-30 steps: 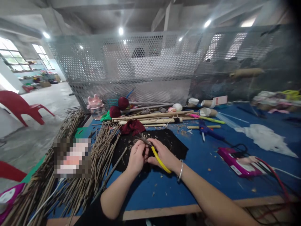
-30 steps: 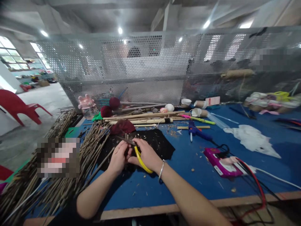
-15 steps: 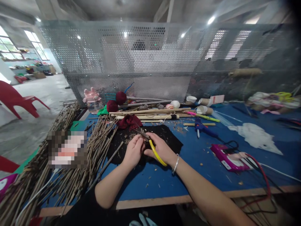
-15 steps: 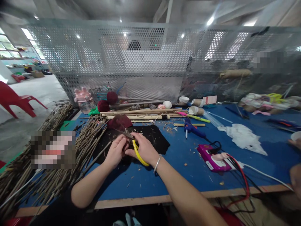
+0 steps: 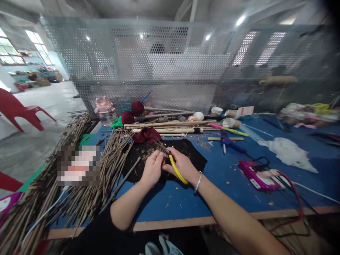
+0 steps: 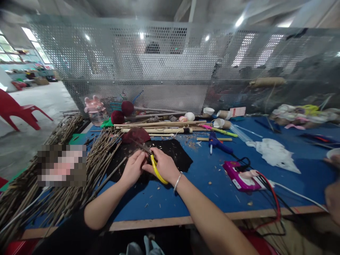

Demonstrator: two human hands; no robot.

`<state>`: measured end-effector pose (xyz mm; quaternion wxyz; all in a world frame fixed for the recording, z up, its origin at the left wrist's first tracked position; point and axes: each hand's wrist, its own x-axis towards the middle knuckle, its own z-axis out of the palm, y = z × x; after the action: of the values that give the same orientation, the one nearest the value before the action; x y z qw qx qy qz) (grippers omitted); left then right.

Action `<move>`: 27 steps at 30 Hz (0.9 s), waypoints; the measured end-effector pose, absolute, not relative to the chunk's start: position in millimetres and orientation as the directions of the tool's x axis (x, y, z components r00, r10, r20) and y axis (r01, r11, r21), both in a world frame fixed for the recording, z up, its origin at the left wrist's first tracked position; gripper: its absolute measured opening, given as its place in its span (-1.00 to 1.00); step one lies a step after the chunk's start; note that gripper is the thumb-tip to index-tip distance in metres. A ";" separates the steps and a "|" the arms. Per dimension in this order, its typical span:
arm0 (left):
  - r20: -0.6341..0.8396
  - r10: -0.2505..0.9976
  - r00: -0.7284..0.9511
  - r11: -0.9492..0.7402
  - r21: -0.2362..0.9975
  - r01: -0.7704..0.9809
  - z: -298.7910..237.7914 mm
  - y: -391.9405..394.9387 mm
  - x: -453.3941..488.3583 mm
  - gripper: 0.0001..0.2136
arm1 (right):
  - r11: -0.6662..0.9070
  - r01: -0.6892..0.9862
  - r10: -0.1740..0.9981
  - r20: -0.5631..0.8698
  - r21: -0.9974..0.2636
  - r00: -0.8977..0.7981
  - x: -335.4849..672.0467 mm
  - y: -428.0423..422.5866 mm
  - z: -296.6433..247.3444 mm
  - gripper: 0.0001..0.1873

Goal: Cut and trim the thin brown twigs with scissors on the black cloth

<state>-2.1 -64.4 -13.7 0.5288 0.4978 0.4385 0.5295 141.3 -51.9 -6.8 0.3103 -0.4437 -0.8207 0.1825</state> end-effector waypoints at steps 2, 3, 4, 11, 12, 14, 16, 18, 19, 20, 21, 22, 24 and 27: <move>0.062 0.997 0.046 -0.057 0.993 -0.108 -15.0 -63.9 -2.5 -0.73 | 0.537 0.621 0.843 0.342 -0.572 -0.414 140.7 -51.5 -5.8 -0.53; 0.066 0.997 0.047 -0.061 0.993 -0.105 -15.4 -63.6 -2.8 -0.73 | 0.532 0.625 0.847 0.339 -0.571 -0.410 140.6 -50.9 -5.6 -0.55; 0.072 0.996 0.051 -0.067 0.992 -0.105 -15.8 -63.2 -3.0 -0.73 | 0.528 0.628 0.849 0.337 -0.571 -0.407 140.7 -50.2 -5.9 -0.56; 0.047 0.998 0.049 -0.038 0.983 -0.180 -15.1 -61.3 -3.6 -0.78 | 0.503 0.618 0.864 0.321 -0.604 -0.389 142.3 -46.1 -13.9 -0.53; 0.044 0.998 0.037 -0.035 0.979 -0.202 -14.4 -61.4 -3.7 -0.80 | 0.494 0.633 0.869 0.312 -0.596 -0.385 142.3 -46.3 -13.9 -0.51; 0.042 0.999 0.008 -0.039 0.970 -0.239 -12.8 -62.0 -3.7 -0.83 | 0.484 0.673 0.875 0.303 -0.560 -0.378 142.1 -47.6 -12.3 -0.47; 0.048 0.999 -0.013 -0.050 0.969 -0.244 -11.2 -63.0 -3.4 -0.83 | 0.487 0.701 0.873 0.312 -0.521 -0.375 141.6 -49.2 -10.0 -0.43; 0.054 0.999 0.003 -0.052 0.974 -0.220 -10.0 -64.1 -2.7 -0.81 | 0.501 0.696 0.865 0.327 -0.514 -0.381 140.8 -50.3 -8.3 -0.40; 0.054 0.998 0.020 -0.049 0.977 -0.206 -9.7 -64.7 -2.3 -0.80 | 0.510 0.683 0.860 0.335 -0.522 -0.386 140.3 -50.5 -8.2 -0.39; 0.053 0.998 0.037 -0.045 0.980 -0.194 -9.6 -65.3 -2.0 -0.79 | 0.519 0.669 0.854 0.344 -0.532 -0.390 139.7 -50.4 -8.4 -0.38; 0.051 0.997 0.050 -0.041 0.983 -0.181 -9.6 -65.9 -1.7 -0.79 | 0.530 0.654 0.848 0.356 -0.540 -0.394 139.2 -50.0 -9.1 -0.37; 0.050 0.997 0.056 -0.040 0.985 -0.166 -9.7 -66.3 -1.7 -0.78 | 0.543 0.640 0.840 0.370 -0.543 -0.398 138.6 -49.5 -10.0 -0.36; 0.055 0.997 0.055 -0.048 0.990 -0.131 -10.3 -66.5 -2.0 -0.78 | 0.564 0.627 0.825 0.394 -0.537 -0.405 137.8 -48.3 -12.1 -0.33; 0.096 0.994 0.045 -0.091 0.991 -0.102 -12.1 -65.3 -2.9 -0.79 | 0.574 0.630 0.818 0.398 -0.523 -0.414 137.0 -47.1 -14.3 -0.30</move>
<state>-2.9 -65.3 -12.1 0.5126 0.5097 0.4376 0.5347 137.0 -47.1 -14.3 0.3185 -0.4375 -0.8279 0.1477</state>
